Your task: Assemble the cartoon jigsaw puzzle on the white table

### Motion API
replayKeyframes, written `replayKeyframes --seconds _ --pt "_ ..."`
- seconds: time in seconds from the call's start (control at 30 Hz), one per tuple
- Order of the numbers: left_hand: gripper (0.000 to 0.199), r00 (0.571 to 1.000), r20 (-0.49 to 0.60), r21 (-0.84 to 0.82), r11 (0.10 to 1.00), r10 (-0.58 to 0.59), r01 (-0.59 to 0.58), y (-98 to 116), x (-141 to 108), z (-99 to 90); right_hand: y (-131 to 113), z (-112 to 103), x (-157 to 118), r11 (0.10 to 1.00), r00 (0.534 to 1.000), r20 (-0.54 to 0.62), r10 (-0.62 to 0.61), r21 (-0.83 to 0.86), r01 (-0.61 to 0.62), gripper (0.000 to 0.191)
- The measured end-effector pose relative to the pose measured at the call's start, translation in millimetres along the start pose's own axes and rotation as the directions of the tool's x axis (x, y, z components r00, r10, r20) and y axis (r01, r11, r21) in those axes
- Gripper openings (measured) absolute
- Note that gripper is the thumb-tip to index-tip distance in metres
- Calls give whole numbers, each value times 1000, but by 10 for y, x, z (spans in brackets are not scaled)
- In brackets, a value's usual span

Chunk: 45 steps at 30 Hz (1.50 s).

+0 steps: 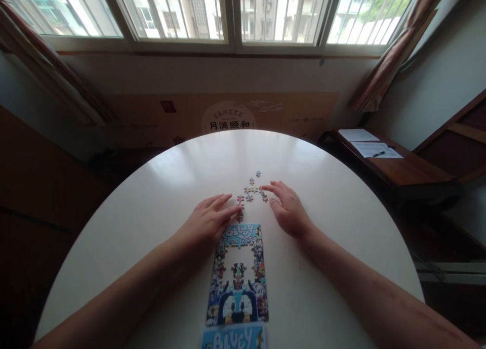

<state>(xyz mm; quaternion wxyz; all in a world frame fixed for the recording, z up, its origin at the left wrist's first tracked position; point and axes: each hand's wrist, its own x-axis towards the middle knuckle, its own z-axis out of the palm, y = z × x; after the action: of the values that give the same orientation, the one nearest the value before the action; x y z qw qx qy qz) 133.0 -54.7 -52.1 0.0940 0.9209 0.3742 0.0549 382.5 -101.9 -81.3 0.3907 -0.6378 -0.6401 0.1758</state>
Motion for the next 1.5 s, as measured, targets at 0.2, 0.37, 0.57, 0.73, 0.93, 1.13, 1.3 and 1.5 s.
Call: replayKeyframes --seconds 0.2,0.37,0.57,0.73,0.93,1.13,1.3,1.5 --pt "39 999 29 -12 999 -34 35 -74 -86 -129 16 -16 -3 994 997 -80 -1 113 10 38" --pt "30 998 3 -30 998 -58 58 -188 -183 -331 29 -51 3 988 992 -124 -32 144 50 35" --pt "31 994 -59 -48 995 -92 89 -229 -130 -286 47 -101 9 976 976 -216 -40 201 85 32" --pt "25 988 -116 -41 995 -99 95 -202 -91 -232 26 -149 -12 969 964 -249 -94 200 147 33" --pt "21 982 -164 -63 995 -90 81 -207 -65 -196 -90 -207 -89 975 975 -187 -121 163 152 31" --pt "19 980 -159 -110 989 -116 100 -217 -46 -185 -212 -236 -169 966 966 -170 -197 132 220 32" --pt "19 985 -85 -167 976 -154 138 -196 -60 -232 -265 -240 -196 974 976 -99 -196 97 205 27" --pt "17 991 -14 -250 960 -134 126 -210 -56 -260 -253 -237 -192 977 980 -58 -193 79 197 24"
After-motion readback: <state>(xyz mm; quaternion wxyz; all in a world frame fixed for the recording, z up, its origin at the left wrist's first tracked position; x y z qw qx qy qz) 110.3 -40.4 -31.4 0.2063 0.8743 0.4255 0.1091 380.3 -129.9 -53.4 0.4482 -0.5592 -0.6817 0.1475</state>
